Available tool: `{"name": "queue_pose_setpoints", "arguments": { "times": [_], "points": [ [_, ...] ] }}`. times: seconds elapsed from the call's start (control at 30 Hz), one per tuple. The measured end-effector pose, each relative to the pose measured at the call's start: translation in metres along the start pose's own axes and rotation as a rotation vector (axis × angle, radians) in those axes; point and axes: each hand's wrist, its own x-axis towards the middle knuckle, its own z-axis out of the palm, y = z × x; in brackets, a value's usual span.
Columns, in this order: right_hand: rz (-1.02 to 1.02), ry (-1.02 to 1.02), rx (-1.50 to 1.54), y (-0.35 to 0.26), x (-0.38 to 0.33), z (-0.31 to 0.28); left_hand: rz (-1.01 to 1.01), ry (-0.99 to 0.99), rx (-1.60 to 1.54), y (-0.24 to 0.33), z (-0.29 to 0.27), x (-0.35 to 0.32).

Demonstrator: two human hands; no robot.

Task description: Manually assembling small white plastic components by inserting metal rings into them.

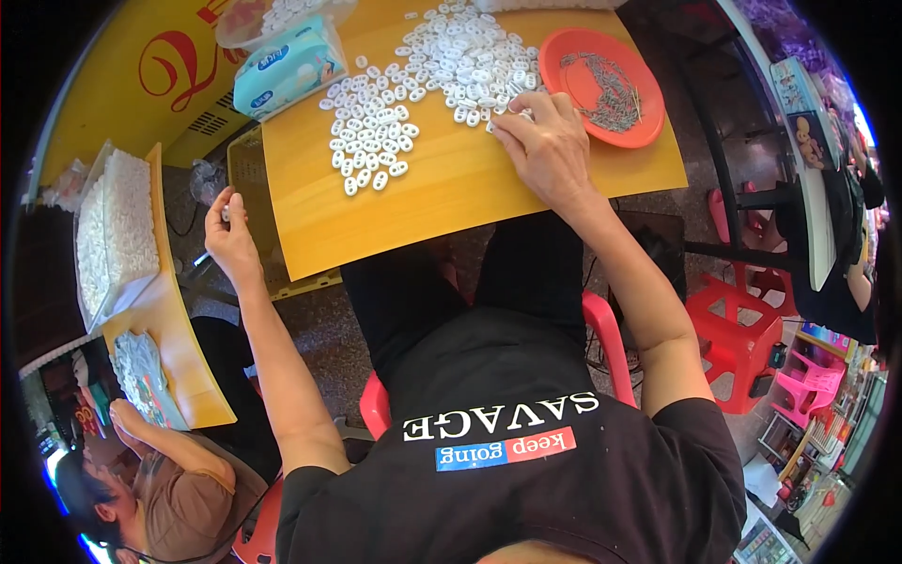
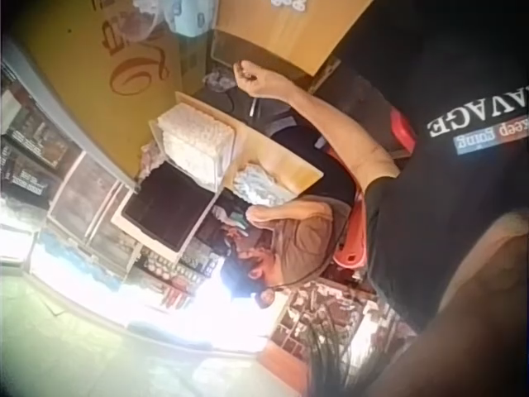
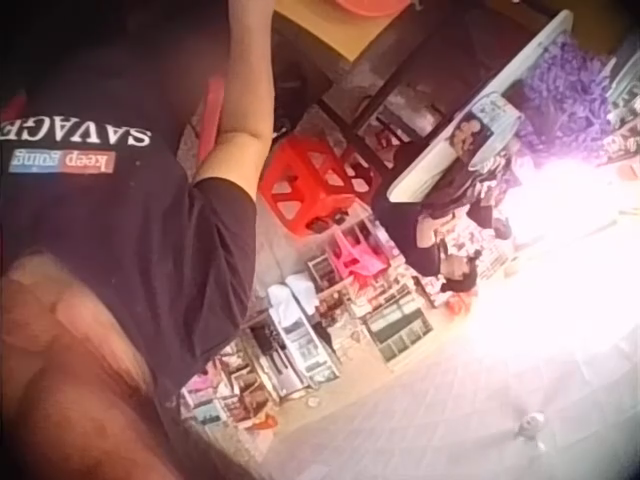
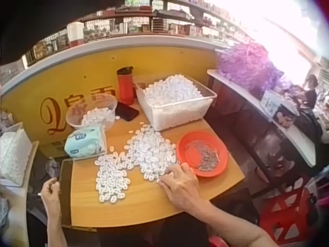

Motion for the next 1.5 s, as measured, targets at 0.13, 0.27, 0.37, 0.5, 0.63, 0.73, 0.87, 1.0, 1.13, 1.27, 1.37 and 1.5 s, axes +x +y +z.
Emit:
{"name": "queue_pose_setpoints", "arguments": {
  "times": [0.13,0.27,0.37,0.5,0.63,0.73,0.87,1.0,1.13,1.27,1.37,1.5],
  "points": [
    [-0.105,-0.028,-0.062,-0.004,0.001,-0.001,0.109,-0.018,0.321,-0.021,-0.003,0.004],
    [-0.145,-0.072,-0.013,-0.009,-0.003,-0.008,0.318,0.081,0.405,0.021,0.014,-0.016],
    [-0.203,-0.1,0.007,-0.009,-0.002,-0.005,0.364,0.057,0.168,0.082,0.031,-0.037],
    [-0.314,-0.072,-0.055,-0.008,0.003,0.004,0.521,-0.035,0.057,0.127,0.058,-0.065],
    [-0.293,-0.047,0.003,-0.006,0.007,0.003,0.418,-0.243,-0.24,0.149,0.092,-0.096],
    [-0.123,0.012,0.188,-0.007,0.005,0.0,0.204,-0.426,-0.418,0.149,0.119,-0.116],
    [0.36,-0.207,0.576,-0.028,-0.001,-0.016,0.284,-0.466,-0.4,0.165,0.132,-0.128],
    [0.699,-0.349,0.966,-0.029,-0.005,-0.021,0.458,-0.448,-0.322,0.171,0.137,-0.131],
    [0.914,-0.549,1.184,-0.031,-0.002,-0.03,0.499,-0.473,-0.315,0.17,0.139,-0.129],
    [1.009,-0.664,1.358,-0.027,-0.007,-0.032,0.4,-0.598,-0.41,0.165,0.135,-0.129],
    [0.996,-0.689,1.404,-0.025,-0.013,-0.033,0.148,-0.707,-0.583,0.161,0.139,-0.133],
    [0.928,-0.68,1.355,-0.025,-0.013,-0.039,-0.065,-0.798,-0.736,0.16,0.145,-0.133]
  ]
}}
